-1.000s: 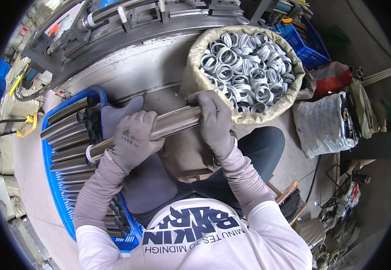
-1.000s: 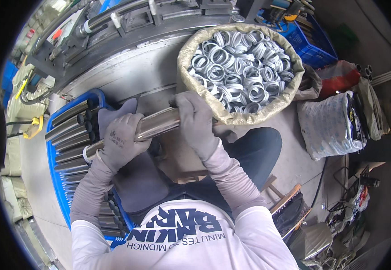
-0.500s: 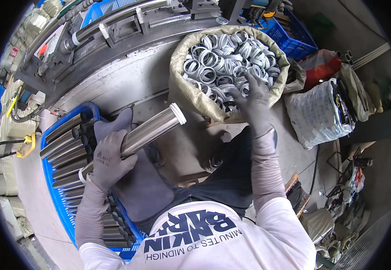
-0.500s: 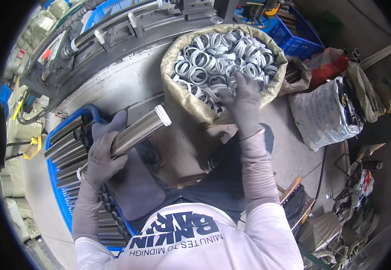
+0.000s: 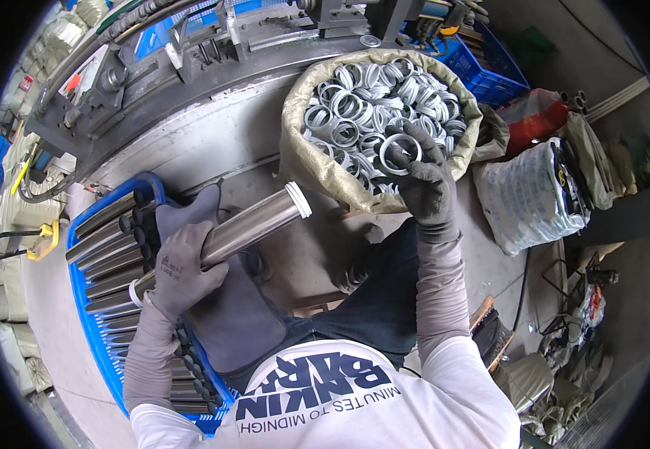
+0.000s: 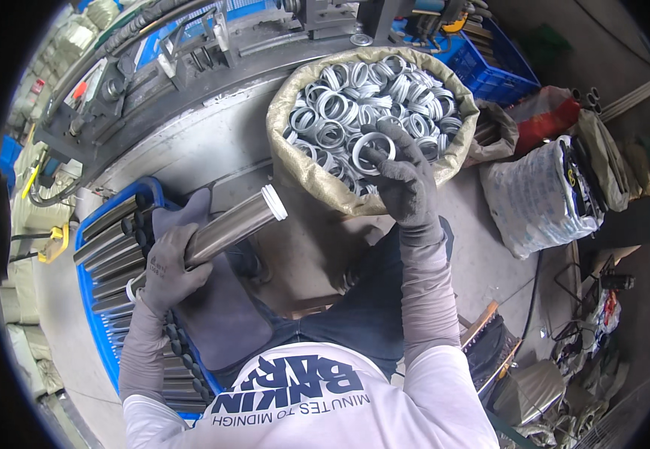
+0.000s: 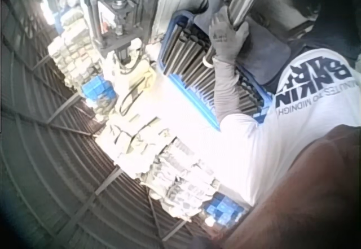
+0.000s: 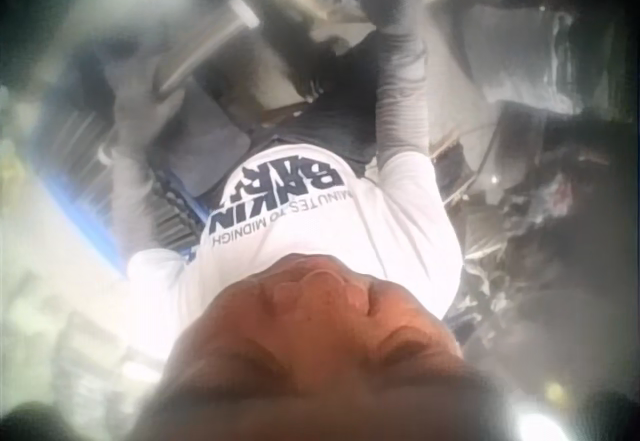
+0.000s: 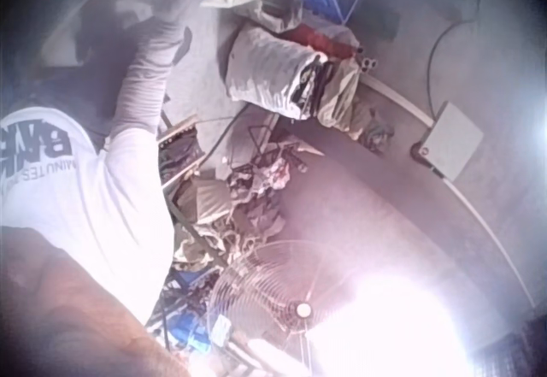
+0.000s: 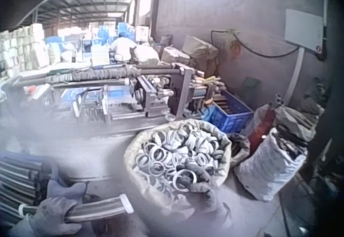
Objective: Manually fitting metal rings or collars onto the ends of long metal tubes.
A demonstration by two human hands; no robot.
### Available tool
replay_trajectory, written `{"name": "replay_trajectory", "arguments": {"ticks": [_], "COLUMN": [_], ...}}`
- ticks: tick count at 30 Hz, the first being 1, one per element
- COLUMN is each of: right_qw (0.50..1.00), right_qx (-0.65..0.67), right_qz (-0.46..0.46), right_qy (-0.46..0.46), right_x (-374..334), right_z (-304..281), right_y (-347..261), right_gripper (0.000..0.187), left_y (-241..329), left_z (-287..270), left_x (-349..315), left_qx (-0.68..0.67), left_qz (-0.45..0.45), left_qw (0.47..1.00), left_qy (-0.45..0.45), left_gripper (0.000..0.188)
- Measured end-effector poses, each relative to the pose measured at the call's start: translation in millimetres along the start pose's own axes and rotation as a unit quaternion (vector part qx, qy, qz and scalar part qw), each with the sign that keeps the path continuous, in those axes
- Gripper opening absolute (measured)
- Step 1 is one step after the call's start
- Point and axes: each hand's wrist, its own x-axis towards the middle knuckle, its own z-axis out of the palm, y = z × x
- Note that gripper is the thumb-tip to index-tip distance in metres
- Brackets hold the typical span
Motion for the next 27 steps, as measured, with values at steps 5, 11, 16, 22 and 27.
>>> {"name": "replay_trajectory", "arguments": {"ticks": [5,11,16,22,27], "right_qw": [0.997,0.952,0.961,0.995,0.991], "right_qx": [0.039,-0.295,-0.252,-0.086,-0.064], "right_qz": [0.061,0.073,0.094,0.034,0.112], "right_qy": [0.007,0.038,-0.058,0.036,0.016], "right_x": [1,2,3,7,5], "right_z": [6,63,55,29,15], "right_y": [17,30,30,35,61], "right_gripper": [0.043,0.040,0.064,0.068,0.067], "left_y": [2,17,20,-23,-65], "left_z": [-7,-27,-40,-59,-83], "left_x": [6,38,63,173,311], "left_qx": [-0.003,0.014,0.021,0.200,0.310], "left_qz": [0.013,0.053,0.068,0.121,0.015], "left_qw": [1.000,0.998,0.997,0.948,0.920], "left_qy": [-0.010,0.023,-0.016,0.218,0.239], "left_gripper": [0.061,0.062,0.066,0.065,0.061]}}
